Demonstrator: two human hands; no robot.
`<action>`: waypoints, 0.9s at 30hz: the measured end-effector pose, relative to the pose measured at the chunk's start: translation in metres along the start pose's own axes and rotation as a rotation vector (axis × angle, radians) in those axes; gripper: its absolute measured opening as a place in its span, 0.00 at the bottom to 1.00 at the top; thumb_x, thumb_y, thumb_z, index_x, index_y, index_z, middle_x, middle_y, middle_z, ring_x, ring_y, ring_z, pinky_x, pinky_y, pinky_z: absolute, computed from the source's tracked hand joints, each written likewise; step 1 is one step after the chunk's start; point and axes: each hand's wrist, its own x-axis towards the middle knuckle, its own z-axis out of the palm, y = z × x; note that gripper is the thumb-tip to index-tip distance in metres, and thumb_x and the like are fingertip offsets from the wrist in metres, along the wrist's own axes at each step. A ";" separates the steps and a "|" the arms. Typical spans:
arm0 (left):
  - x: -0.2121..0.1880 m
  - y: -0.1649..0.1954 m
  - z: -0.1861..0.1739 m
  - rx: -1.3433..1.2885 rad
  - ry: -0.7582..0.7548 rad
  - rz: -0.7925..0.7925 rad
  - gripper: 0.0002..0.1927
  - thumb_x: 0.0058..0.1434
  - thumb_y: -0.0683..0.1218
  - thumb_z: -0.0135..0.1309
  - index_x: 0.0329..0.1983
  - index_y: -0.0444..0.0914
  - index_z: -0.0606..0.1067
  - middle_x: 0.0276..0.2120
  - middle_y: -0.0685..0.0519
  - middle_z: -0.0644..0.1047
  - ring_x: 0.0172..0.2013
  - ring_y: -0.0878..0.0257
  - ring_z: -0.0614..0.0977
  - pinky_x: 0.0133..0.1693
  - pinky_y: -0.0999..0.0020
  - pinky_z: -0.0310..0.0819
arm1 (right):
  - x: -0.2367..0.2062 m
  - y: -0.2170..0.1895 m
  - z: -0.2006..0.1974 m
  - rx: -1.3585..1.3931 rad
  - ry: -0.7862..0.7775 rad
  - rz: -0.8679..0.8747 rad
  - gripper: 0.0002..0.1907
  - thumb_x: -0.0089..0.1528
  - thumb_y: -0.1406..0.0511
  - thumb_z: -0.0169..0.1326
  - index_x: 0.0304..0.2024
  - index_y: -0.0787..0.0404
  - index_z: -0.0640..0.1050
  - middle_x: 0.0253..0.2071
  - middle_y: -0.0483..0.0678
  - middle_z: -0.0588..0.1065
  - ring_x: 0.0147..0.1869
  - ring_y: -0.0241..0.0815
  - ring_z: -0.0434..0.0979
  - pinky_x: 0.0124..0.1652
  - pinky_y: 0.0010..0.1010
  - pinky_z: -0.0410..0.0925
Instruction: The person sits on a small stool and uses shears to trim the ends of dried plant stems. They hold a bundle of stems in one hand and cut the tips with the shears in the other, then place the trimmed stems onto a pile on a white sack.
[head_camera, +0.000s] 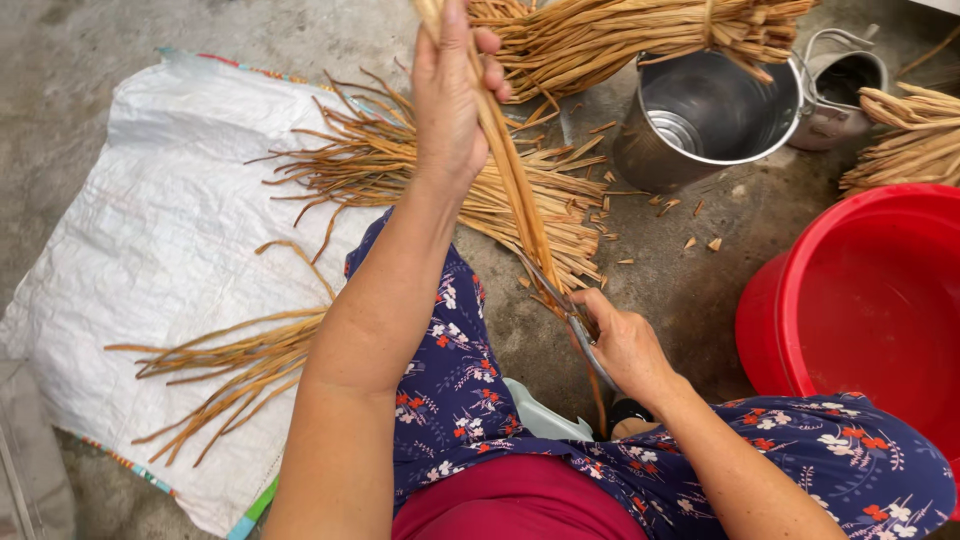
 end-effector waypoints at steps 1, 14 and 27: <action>-0.002 0.000 0.001 0.013 -0.041 0.020 0.16 0.74 0.56 0.50 0.50 0.38 0.69 0.33 0.52 0.74 0.26 0.67 0.73 0.27 0.69 0.72 | 0.001 -0.001 -0.001 -0.034 -0.042 0.037 0.21 0.59 0.64 0.62 0.53 0.54 0.73 0.22 0.51 0.76 0.26 0.52 0.79 0.29 0.42 0.69; -0.045 0.035 0.020 0.853 -0.503 0.312 0.18 0.78 0.53 0.55 0.61 0.39 0.67 0.44 0.56 0.81 0.39 0.66 0.82 0.39 0.69 0.78 | -0.006 -0.015 -0.124 0.130 0.270 0.019 0.30 0.55 0.64 0.68 0.59 0.52 0.75 0.42 0.43 0.82 0.43 0.32 0.81 0.43 0.26 0.73; -0.064 0.037 0.022 1.297 -0.757 0.252 0.19 0.71 0.56 0.59 0.54 0.42 0.68 0.33 0.48 0.79 0.35 0.50 0.85 0.34 0.55 0.77 | -0.019 -0.009 -0.133 0.529 0.552 -0.186 0.23 0.68 0.68 0.70 0.62 0.61 0.75 0.39 0.40 0.77 0.42 0.28 0.76 0.42 0.16 0.68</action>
